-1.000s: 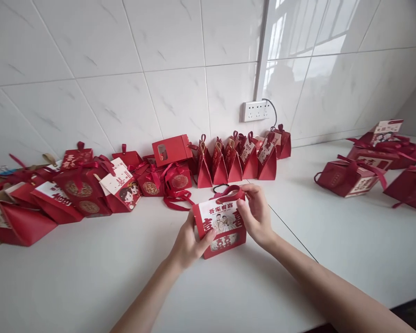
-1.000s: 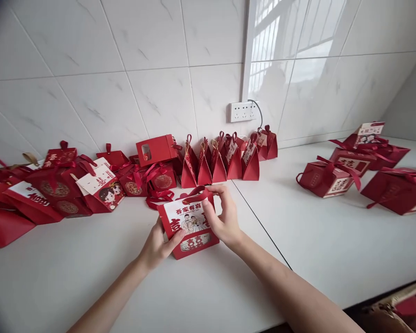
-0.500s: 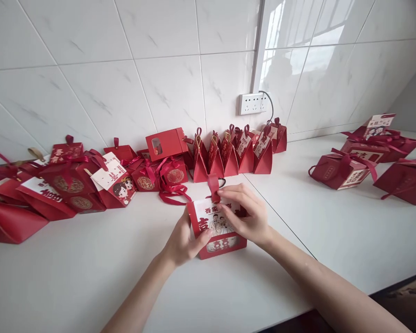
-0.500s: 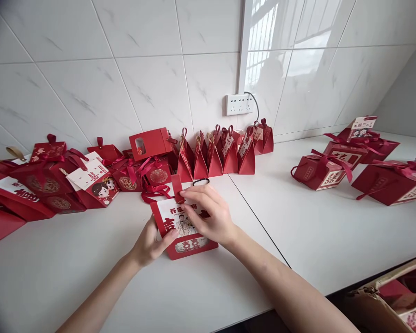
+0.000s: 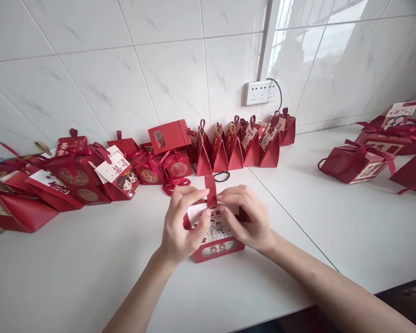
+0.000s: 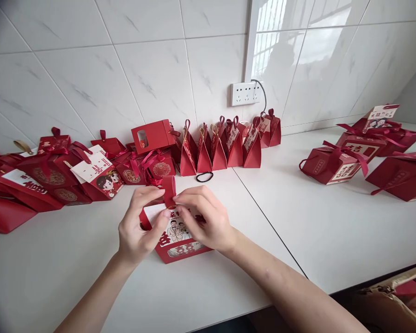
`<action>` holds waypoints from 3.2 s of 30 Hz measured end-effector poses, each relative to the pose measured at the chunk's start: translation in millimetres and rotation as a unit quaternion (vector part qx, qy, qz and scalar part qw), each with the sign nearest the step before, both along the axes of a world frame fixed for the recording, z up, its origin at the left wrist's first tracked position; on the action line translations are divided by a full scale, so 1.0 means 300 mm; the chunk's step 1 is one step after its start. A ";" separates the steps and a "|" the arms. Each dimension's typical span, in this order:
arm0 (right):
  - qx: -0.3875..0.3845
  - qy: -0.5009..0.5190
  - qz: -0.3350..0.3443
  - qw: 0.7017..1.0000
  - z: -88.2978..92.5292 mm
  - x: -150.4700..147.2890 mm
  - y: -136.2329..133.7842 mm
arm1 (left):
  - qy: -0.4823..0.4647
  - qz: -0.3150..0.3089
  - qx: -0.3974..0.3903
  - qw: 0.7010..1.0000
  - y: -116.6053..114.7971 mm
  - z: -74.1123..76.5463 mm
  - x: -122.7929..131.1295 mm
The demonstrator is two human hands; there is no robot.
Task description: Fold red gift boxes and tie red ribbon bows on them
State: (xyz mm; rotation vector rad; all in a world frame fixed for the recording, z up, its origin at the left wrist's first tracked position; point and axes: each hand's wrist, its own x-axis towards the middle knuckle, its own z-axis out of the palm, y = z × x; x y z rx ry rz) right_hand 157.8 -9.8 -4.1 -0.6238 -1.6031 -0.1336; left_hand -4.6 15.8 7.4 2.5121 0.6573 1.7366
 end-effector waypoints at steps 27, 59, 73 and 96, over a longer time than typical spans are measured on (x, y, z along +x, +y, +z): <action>-0.151 0.070 0.019 0.986 0.008 -0.022 -0.013 | -0.073 0.044 -0.090 0.992 -0.044 0.000 0.031; -0.149 0.071 0.042 0.985 0.004 -0.016 -0.013 | -0.072 0.024 -0.098 0.992 -0.048 0.005 0.032; -0.128 0.055 0.064 0.988 0.009 -0.013 -0.020 | -0.072 0.021 -0.055 0.996 -0.038 -0.009 0.033; -0.153 0.075 0.051 0.984 0.010 -0.021 -0.020 | -0.048 -0.012 -0.030 0.998 -0.037 -0.006 0.023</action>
